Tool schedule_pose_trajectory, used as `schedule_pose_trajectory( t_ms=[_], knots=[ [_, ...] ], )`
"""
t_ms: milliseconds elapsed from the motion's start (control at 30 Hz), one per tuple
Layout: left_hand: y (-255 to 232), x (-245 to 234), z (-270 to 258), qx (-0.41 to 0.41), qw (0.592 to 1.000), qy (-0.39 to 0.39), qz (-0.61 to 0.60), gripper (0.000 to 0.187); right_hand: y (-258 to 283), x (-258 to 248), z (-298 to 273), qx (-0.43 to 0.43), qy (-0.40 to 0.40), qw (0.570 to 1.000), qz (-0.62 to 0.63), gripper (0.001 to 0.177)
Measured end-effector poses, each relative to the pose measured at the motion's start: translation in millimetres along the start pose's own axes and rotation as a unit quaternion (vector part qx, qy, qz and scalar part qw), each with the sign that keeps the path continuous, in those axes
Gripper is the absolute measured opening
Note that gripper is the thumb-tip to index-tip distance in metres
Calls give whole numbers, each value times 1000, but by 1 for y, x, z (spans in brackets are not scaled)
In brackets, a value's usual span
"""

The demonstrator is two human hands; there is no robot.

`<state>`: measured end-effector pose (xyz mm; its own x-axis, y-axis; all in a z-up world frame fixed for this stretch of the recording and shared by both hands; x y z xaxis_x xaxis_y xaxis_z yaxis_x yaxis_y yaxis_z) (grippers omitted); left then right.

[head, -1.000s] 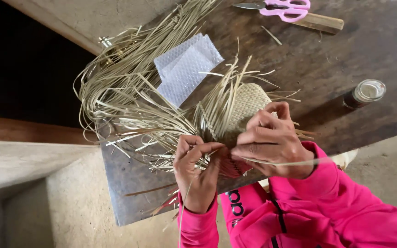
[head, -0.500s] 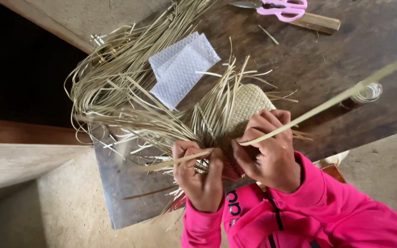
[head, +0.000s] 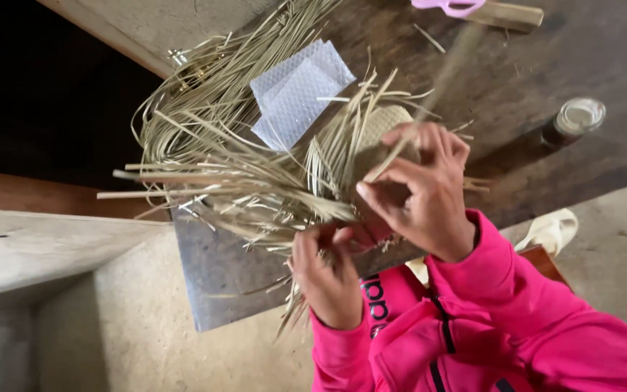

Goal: Weaving dried straw strands to construct a hat or basket

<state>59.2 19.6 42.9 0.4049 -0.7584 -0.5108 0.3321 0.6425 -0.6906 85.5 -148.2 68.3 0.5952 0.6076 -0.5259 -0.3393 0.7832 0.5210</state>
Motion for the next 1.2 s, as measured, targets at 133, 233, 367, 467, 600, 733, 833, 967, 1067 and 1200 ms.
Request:
schedule_pose_trajectory(
  t_ms=[133, 233, 367, 467, 600, 733, 833, 967, 1067, 1200],
  knots=[
    [0, 11, -5, -10, 999, 38, -11, 31, -2, -2, -3, -12, -9, 1000, 25, 12],
    [10, 17, 1, -32, 989, 27, -141, 48, -1, -2, -3, -20, -6, 999, 26, 13],
    [63, 29, -11, -322, 901, -61, -284, 75, -6, 1, -3, -6, 11, 998, 54, 11],
    [28, 43, 31, -196, 860, 25, -471, 55, -6, 0, -3, -12, 4, 999, 50, 11],
    [25, 42, 39, -160, 891, 53, -423, 29, -5, -2, 1, -7, 7, 998, 58, 19],
    [24, 41, 38, -159, 907, 26, -389, 36, -6, -3, -1, -11, -8, 998, 59, 17],
    [20, 38, 39, -147, 916, 9, -372, 21, -8, -2, -2, -3, -9, 998, 58, 16],
    [4, 24, 36, -86, 967, 13, -239, 15, -3, -8, -1, -18, -26, 998, 49, 18],
    [10, 16, 29, -15, 995, -29, -94, 20, 3, -15, -1, -63, -62, 993, 81, 16],
    [26, 23, 22, -115, 956, -24, -268, 16, 7, -18, 0, -92, -64, 986, 122, 8]
  ],
)
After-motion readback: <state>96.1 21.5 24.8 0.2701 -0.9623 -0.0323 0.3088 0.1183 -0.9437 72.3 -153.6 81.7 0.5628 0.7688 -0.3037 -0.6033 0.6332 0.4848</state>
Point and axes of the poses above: each hand's wrist, its own z-axis towards the middle knuckle, its own x-axis out of the palm, y = z × x, the point moved 10 cm from there along z, towards the middle knuckle, and after that the axes turned 7 degrees about -z, right-handed, at the moved point
